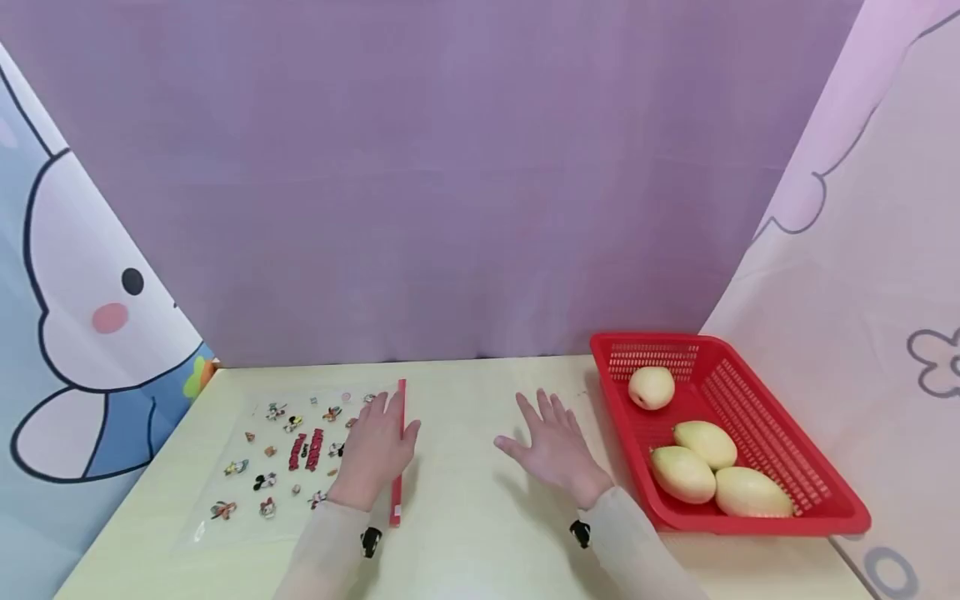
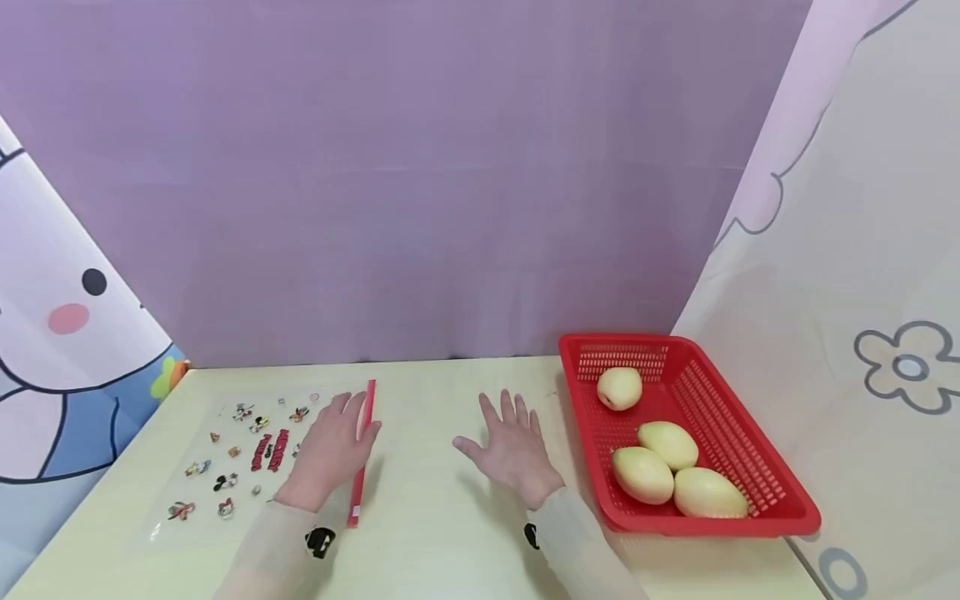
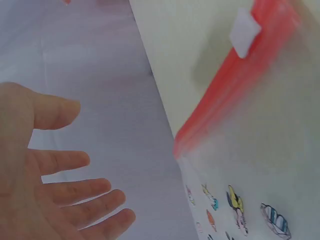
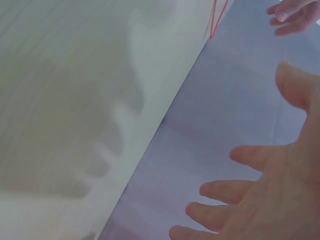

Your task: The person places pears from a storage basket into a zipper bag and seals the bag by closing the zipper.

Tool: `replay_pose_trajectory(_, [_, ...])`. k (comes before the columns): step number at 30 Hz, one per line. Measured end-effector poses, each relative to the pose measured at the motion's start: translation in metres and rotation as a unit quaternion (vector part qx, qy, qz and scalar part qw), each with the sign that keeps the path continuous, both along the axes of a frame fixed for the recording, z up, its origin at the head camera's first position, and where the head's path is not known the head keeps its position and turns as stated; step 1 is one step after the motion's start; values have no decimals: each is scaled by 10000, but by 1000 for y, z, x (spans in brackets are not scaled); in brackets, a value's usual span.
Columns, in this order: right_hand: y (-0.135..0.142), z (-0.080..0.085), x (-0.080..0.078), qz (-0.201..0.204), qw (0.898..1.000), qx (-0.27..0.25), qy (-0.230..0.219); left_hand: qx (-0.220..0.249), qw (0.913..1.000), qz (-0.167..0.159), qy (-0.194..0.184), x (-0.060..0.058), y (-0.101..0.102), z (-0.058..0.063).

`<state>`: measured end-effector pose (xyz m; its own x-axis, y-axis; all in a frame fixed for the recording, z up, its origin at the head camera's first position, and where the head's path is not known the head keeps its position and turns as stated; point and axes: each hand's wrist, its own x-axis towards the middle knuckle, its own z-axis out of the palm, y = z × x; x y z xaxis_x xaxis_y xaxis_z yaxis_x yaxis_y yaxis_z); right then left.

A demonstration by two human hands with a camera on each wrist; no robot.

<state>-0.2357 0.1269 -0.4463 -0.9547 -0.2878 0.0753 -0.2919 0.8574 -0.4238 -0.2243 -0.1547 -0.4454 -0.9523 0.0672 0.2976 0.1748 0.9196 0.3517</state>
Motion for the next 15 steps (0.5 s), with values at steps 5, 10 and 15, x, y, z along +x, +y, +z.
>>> replay_pose_trajectory(5, [-5, 1, -2, 52, 9990, -444, 19, -67, 9998, 204, -43, -2, -1, -6])
replay_pose_trajectory(10, [-10, 3, -4, 43, 9974, -713, 34, -336, 9962, 587, -552, -6, -3, -13])
replay_pose_trajectory(15, [-16, 5, -6, 116, 9951, -979, -63, -484, 9876, 920, -1177, -6, -7, -18])
